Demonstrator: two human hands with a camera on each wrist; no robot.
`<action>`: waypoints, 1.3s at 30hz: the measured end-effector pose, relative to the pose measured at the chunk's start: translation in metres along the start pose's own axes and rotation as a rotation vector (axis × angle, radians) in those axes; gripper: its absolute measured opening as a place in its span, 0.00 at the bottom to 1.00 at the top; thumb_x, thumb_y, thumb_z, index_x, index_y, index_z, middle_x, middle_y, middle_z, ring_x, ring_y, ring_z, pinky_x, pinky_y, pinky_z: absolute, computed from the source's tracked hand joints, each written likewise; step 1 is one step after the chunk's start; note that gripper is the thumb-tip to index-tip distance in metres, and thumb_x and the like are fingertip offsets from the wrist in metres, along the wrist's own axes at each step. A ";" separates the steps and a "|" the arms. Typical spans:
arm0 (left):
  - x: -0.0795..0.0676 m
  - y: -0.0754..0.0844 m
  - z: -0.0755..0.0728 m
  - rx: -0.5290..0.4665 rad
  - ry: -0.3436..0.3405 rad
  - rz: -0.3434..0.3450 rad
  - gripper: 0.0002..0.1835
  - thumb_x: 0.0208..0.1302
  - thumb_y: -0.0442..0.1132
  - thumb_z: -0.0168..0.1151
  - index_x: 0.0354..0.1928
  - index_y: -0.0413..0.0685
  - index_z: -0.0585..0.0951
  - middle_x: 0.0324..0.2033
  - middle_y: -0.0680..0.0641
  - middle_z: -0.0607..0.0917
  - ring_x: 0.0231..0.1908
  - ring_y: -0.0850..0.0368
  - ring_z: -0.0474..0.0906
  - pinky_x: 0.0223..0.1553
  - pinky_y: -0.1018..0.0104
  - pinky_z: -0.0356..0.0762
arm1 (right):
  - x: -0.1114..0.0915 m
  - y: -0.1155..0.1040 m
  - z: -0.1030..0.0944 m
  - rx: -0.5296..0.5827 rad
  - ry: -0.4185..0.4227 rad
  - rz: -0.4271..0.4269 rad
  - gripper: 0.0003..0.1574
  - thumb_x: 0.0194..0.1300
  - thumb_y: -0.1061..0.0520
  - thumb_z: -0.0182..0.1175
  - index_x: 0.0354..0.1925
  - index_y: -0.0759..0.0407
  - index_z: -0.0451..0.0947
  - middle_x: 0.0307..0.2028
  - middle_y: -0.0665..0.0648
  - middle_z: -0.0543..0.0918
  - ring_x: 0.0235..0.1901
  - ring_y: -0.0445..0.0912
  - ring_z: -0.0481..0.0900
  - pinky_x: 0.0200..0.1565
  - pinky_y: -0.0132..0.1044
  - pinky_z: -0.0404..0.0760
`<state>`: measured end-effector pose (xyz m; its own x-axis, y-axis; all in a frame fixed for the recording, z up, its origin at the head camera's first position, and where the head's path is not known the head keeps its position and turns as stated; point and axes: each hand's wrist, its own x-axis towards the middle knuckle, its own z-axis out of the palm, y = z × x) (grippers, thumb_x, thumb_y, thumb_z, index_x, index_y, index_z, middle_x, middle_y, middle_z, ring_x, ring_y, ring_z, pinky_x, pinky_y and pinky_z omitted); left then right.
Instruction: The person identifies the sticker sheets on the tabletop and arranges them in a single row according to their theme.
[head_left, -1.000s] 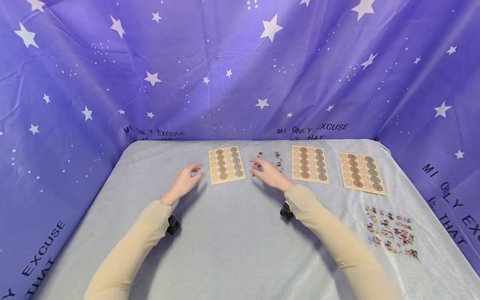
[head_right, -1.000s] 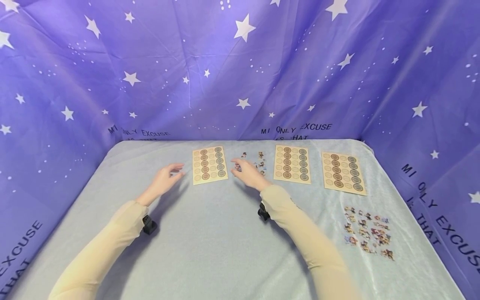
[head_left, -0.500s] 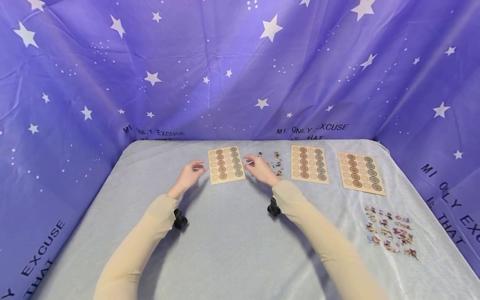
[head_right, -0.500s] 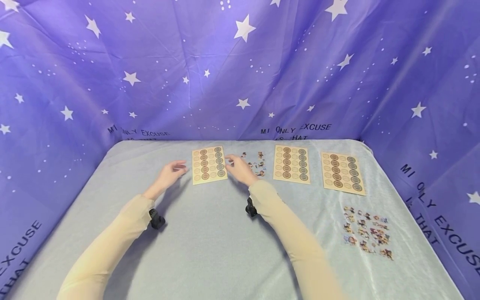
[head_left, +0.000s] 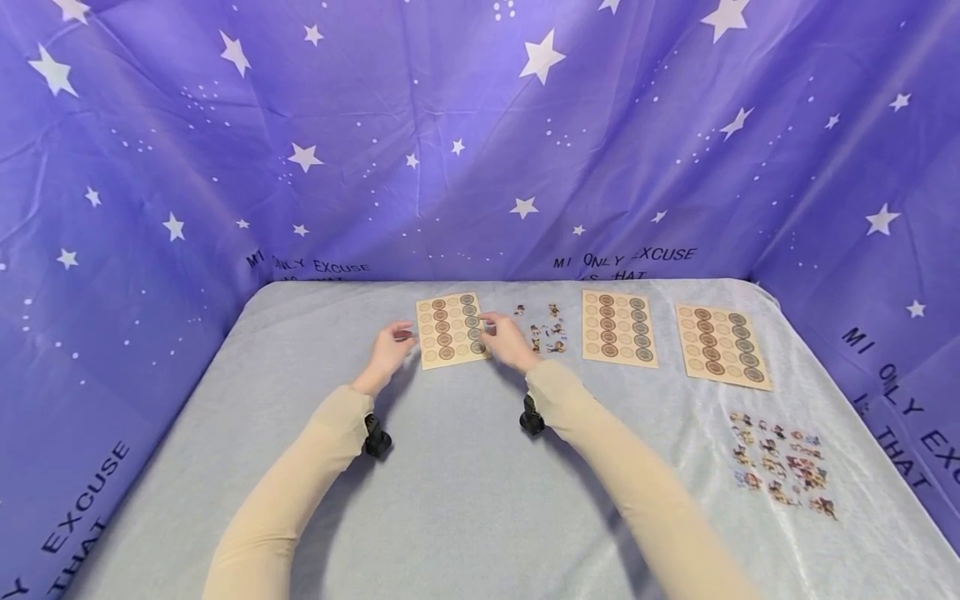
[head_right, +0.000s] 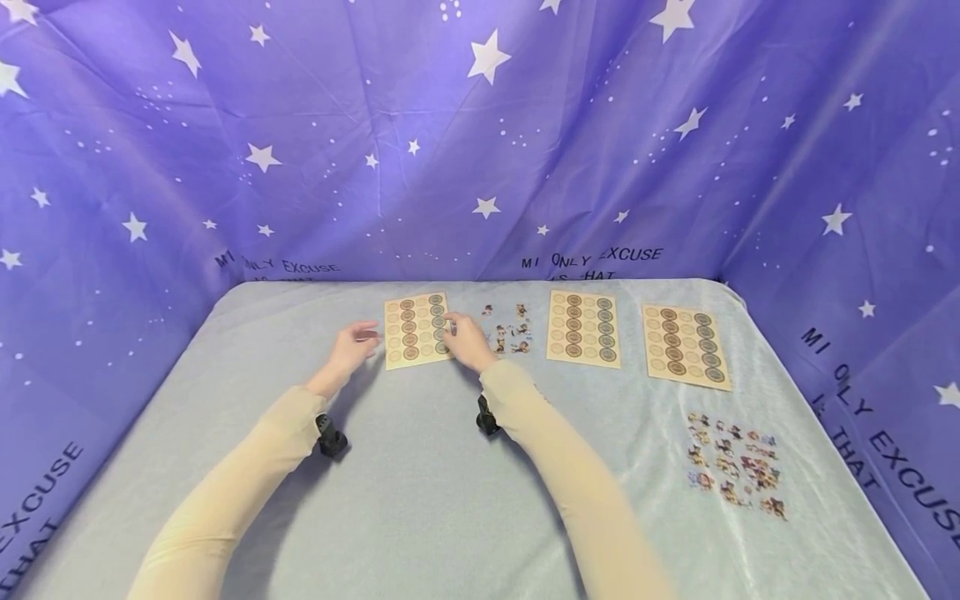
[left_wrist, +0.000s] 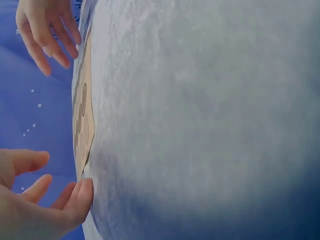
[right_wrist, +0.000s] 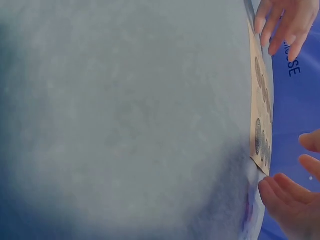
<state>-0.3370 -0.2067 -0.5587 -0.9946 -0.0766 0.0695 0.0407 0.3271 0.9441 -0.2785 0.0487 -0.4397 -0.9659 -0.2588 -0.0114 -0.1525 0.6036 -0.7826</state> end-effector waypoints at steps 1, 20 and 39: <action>-0.006 0.010 0.001 0.000 0.002 -0.012 0.20 0.54 0.36 0.63 0.50 0.41 0.77 0.36 0.41 0.82 0.35 0.55 0.79 0.30 0.68 0.80 | 0.000 0.000 0.001 0.003 0.002 -0.002 0.28 0.62 0.62 0.50 0.61 0.65 0.65 0.57 0.66 0.70 0.55 0.55 0.71 0.58 0.45 0.70; 0.071 -0.105 0.020 0.059 -0.042 -0.021 0.29 0.48 0.34 0.68 0.56 0.44 0.74 0.39 0.42 0.80 0.29 0.57 0.80 0.23 0.67 0.79 | 0.004 -0.001 0.009 0.081 0.021 0.044 0.26 0.63 0.66 0.51 0.60 0.71 0.64 0.51 0.68 0.76 0.47 0.54 0.77 0.47 0.37 0.78; 0.026 -0.035 0.011 -0.235 0.037 -0.271 0.26 0.46 0.19 0.52 0.49 0.42 0.78 0.31 0.45 0.84 0.28 0.56 0.80 0.25 0.63 0.80 | 0.091 0.113 0.071 0.435 0.068 0.132 0.30 0.51 0.66 0.65 0.55 0.62 0.72 0.36 0.58 0.82 0.35 0.46 0.80 0.35 0.33 0.81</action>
<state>-0.3651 -0.2099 -0.5934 -0.9683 -0.1663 -0.1862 -0.1992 0.0655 0.9778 -0.3684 0.0404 -0.5734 -0.9849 -0.1424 -0.0987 0.0605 0.2511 -0.9661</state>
